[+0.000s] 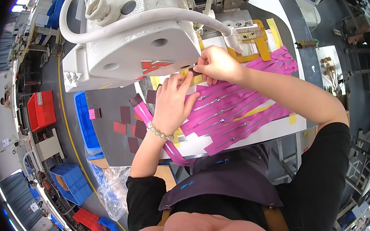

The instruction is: Sewing leather tabs onto zippers using an industrial sewing machine.

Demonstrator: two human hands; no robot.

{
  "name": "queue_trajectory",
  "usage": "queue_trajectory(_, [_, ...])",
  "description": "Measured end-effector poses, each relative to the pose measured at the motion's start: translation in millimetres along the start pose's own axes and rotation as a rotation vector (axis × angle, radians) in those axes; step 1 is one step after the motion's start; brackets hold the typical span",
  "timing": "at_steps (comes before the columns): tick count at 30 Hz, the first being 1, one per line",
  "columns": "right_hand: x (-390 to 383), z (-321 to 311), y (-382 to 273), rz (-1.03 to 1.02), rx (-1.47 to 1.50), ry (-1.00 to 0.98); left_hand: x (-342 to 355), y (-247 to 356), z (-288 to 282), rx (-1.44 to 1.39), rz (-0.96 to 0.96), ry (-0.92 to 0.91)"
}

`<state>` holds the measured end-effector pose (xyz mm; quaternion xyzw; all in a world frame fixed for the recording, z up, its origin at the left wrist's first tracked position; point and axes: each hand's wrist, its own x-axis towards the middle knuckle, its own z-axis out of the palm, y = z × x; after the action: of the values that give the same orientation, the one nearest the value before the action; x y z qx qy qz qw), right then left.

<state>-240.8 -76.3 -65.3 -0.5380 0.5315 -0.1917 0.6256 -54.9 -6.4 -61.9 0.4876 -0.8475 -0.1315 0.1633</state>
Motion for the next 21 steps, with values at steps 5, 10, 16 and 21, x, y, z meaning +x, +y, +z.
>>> queue_trajectory(5, [7.8, -8.8, -12.8, 0.011, -0.201, -0.084, 3.3, 1.0, 3.5, 0.067, 0.015, 0.044])
queue_trajectory(10, [6.8, -13.5, -24.8, -0.010, -0.410, -0.151, 10.8, 7.2, 11.5, 0.221, 0.060, 0.099])
queue_trajectory(16, [1.2, -20.5, -16.1, -0.080, -0.393, -0.145, 11.1, 3.5, 18.5, 0.314, 0.122, 0.152])
queue_trajectory(21, [-9.6, -35.8, 11.7, -0.698, -0.890, -0.045, 12.0, 1.4, 20.8, 0.349, 0.185, 0.154])
